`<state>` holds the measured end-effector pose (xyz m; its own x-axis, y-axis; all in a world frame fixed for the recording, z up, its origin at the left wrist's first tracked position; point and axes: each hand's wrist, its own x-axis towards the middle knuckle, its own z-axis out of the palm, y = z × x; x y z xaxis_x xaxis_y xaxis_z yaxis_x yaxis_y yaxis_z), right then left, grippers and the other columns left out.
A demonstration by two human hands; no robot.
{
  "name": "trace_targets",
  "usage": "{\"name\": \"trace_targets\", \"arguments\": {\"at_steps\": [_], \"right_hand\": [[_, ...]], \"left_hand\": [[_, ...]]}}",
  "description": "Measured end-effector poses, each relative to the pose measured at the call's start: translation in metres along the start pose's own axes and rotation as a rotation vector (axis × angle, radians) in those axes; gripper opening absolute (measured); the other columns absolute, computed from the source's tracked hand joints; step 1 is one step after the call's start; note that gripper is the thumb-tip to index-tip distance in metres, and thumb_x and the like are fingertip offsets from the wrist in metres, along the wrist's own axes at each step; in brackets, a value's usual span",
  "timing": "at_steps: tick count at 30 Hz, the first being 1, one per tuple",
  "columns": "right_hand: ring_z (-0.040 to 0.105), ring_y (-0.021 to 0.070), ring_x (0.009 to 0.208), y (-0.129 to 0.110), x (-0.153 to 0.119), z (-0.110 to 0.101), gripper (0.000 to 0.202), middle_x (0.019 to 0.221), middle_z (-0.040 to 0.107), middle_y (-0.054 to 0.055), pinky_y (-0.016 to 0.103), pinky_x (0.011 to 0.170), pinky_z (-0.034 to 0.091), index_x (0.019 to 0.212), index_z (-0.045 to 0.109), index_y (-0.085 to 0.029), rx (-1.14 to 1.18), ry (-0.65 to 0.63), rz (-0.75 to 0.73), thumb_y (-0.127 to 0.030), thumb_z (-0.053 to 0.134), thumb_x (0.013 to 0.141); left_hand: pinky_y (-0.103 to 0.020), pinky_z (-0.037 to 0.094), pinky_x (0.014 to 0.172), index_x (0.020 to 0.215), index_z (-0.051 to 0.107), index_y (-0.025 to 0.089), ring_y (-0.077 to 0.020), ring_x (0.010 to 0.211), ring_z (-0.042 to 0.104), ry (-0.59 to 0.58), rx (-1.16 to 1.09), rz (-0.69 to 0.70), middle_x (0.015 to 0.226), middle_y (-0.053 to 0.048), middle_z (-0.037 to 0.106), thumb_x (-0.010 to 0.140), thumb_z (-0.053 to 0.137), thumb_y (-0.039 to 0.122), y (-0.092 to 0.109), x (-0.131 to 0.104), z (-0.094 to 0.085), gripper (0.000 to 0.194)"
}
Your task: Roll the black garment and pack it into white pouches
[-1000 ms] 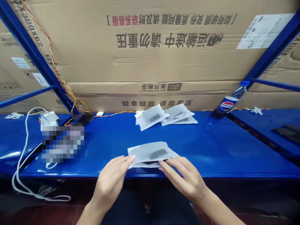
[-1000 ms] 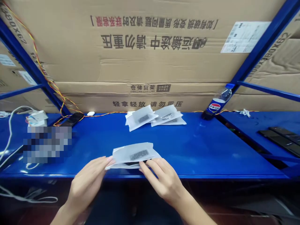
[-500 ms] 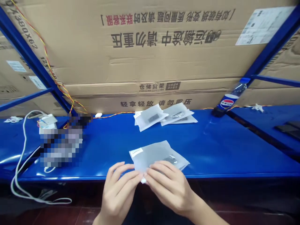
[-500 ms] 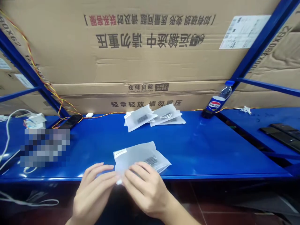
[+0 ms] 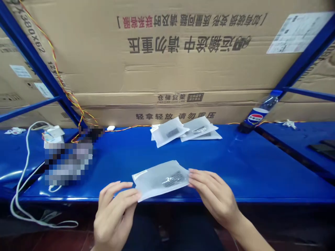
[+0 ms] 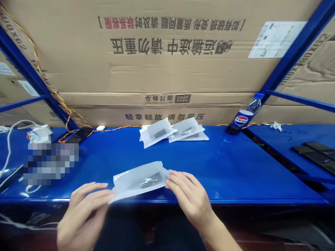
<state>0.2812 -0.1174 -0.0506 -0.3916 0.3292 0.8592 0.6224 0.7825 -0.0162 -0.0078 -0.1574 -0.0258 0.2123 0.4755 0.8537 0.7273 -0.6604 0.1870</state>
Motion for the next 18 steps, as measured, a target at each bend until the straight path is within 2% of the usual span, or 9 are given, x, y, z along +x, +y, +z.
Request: {"name": "trace_targets", "arguments": {"at_steps": [4,9,12,14,16,17,18], "right_hand": [[0.076,0.0277,0.109,0.010,-0.008,0.001,0.019,0.109,0.080,0.014,0.041,0.089,0.065,0.112,0.072,-0.013,-0.084,-0.083,0.046,-0.004,0.066,0.096],[0.076,0.0262,0.101,0.004,0.008,0.012,0.015,0.102,0.079,0.013,0.040,0.086,0.066,0.105,0.070,-0.013,-0.071,-0.110,0.006,-0.003,0.063,0.097],[0.074,0.0286,0.113,0.003,0.018,0.019,0.024,0.113,0.078,0.016,0.043,0.095,0.065,0.116,0.069,-0.012,-0.047,-0.151,0.024,-0.003,0.060,0.096],[0.066,0.0331,0.132,0.001,0.027,0.031,0.041,0.136,0.072,0.020,0.049,0.107,0.060,0.134,0.064,-0.008,-0.035,-0.259,0.018,-0.005,0.057,0.094],[0.056,0.0345,0.144,0.000,0.040,0.052,0.054,0.153,0.061,0.022,0.051,0.116,0.054,0.146,0.058,-0.005,-0.031,-0.401,-0.023,-0.004,0.053,0.092],[0.056,0.0332,0.145,0.000,0.049,0.065,0.055,0.155,0.059,0.020,0.049,0.118,0.053,0.147,0.059,-0.006,-0.029,-0.468,-0.048,-0.001,0.050,0.092],[0.059,0.0306,0.143,0.002,0.061,0.079,0.055,0.151,0.063,0.018,0.044,0.117,0.053,0.145,0.061,-0.007,-0.017,-0.530,-0.070,0.001,0.048,0.092]], "left_hand": [[-0.041,0.059,0.089,0.097,0.073,0.022,-0.0229,0.099,0.074,0.043,-0.097,-0.092,0.090,-0.002,0.080,0.091,0.070,-0.002,-0.018,-0.014,0.008,0.025],[-0.042,0.058,0.091,0.094,0.071,0.023,-0.0245,0.104,0.074,0.117,-0.060,-0.122,0.094,-0.003,0.081,0.092,0.066,-0.001,-0.030,-0.019,0.015,0.024],[-0.043,0.058,0.094,0.093,0.070,0.023,-0.0251,0.108,0.073,0.110,-0.052,-0.169,0.099,-0.004,0.080,0.095,0.065,0.002,-0.037,-0.022,0.014,0.021],[-0.043,0.058,0.096,0.092,0.068,0.024,-0.0247,0.110,0.073,0.110,-0.084,-0.234,0.101,-0.004,0.079,0.098,0.064,0.007,-0.042,-0.026,0.015,0.018],[-0.045,0.058,0.101,0.098,0.069,0.024,-0.0258,0.115,0.072,0.097,-0.070,-0.281,0.108,-0.005,0.079,0.101,0.064,0.016,-0.046,-0.029,0.017,0.010],[-0.046,0.057,0.104,0.109,0.070,0.024,-0.0275,0.121,0.070,0.075,-0.026,-0.308,0.117,-0.008,0.078,0.103,0.064,0.024,-0.048,-0.031,0.020,0.009],[-0.049,0.056,0.107,0.127,0.067,0.023,-0.0303,0.128,0.068,0.045,0.041,-0.337,0.130,-0.011,0.075,0.104,0.064,0.032,-0.050,-0.033,0.022,0.025]]}}
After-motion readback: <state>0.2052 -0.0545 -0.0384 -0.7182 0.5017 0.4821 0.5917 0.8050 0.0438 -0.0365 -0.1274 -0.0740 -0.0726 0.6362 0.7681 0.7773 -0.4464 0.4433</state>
